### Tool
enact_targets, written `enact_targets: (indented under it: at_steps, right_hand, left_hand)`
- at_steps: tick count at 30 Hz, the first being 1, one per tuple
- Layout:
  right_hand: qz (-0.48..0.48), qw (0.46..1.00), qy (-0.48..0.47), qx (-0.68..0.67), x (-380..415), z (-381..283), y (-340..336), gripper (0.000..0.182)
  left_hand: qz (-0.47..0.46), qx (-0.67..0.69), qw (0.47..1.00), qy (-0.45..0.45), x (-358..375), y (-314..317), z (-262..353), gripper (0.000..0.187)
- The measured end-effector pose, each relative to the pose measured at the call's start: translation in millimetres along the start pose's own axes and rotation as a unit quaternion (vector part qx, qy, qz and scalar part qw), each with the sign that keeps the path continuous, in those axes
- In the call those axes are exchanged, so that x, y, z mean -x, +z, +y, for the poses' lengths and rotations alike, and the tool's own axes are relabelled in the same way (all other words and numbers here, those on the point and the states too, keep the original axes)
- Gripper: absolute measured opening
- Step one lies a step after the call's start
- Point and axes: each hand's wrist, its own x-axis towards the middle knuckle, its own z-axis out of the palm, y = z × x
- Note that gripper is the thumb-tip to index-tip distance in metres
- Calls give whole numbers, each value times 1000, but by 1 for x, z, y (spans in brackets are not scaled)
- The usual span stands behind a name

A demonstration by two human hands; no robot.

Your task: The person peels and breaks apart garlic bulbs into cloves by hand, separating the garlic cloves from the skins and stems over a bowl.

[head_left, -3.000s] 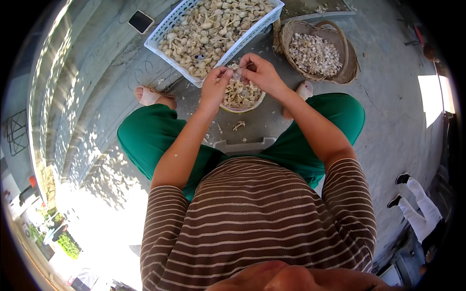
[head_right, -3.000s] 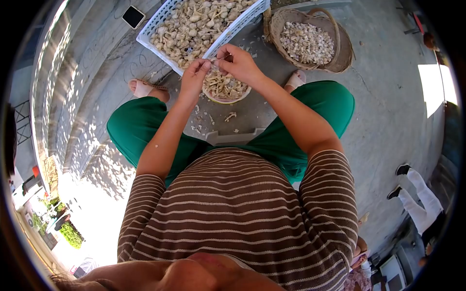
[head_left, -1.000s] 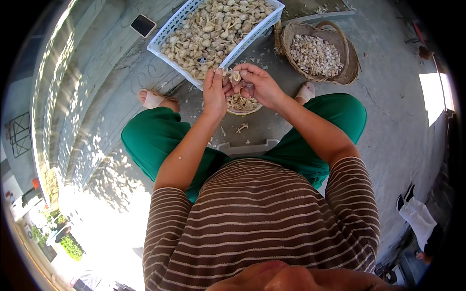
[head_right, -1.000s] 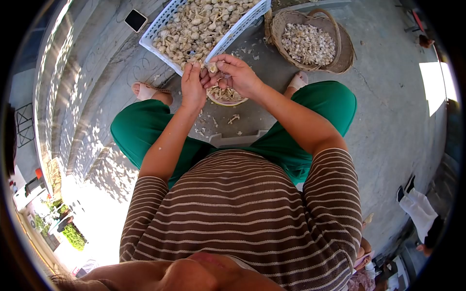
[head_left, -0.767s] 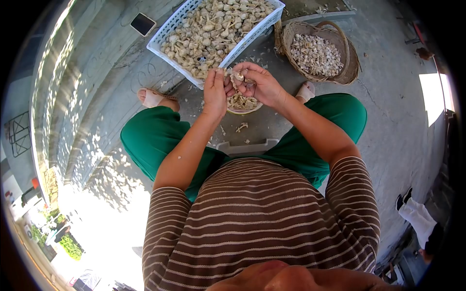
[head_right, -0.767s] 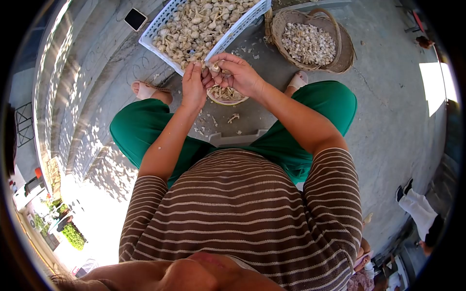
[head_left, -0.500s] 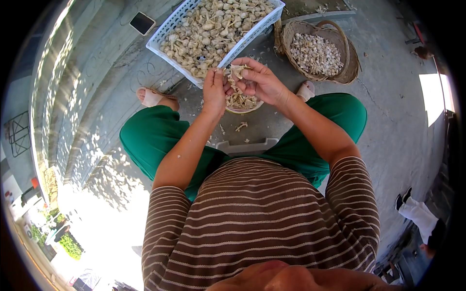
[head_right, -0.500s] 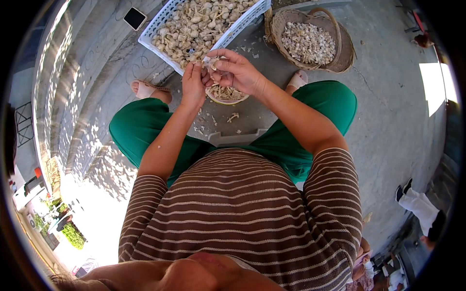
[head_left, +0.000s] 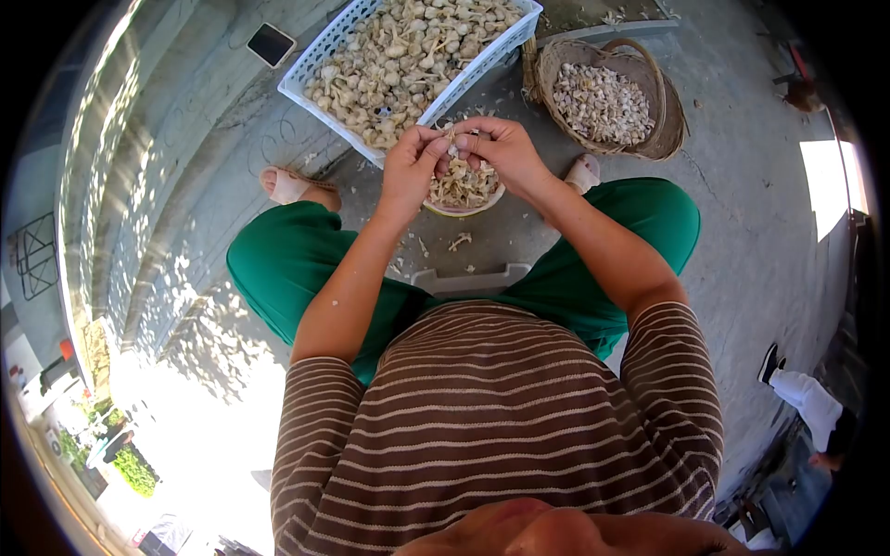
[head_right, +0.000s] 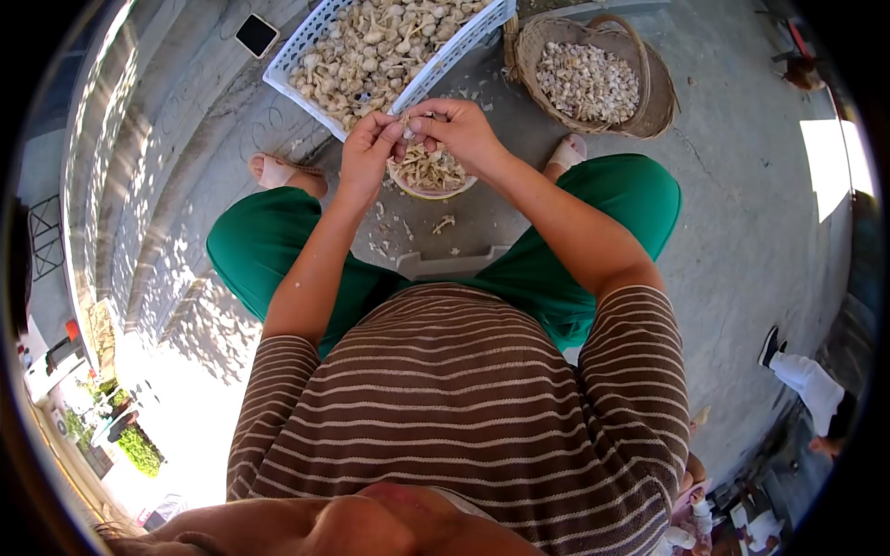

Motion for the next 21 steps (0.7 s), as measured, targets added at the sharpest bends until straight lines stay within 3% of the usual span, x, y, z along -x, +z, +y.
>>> enact_targets:
  at_steps: [4, 7, 9, 13, 15, 21]
  right_hand:
    - [10, 1000, 3, -22, -1, 0, -2, 18]
    - [20, 999, 1, 41, -9, 6, -11, 21]
    - [-4, 930, -30, 367, -11, 3, -12, 23]
    - [-10, 965, -12, 260, -9, -2, -7, 21]
    - [-59, 980, -81, 171, -8, -1, 0, 22]
    - [-74, 985, -70, 137, -7, 2, 4, 23]
  left_hand:
    - [-2, 28, 999, -19, 2, -2, -1, 9]
    - [24, 67, 997, -31, 3, -3, 0, 9]
    - [41, 57, 997, -15, 2, -3, 2, 9]
    - [47, 26, 999, 3, 5, -2, 5, 9]
    - [30, -5, 999, 30, 4, -1, 3, 7]
    - [-3, 83, 996, 17, 3, 1, 2, 7]
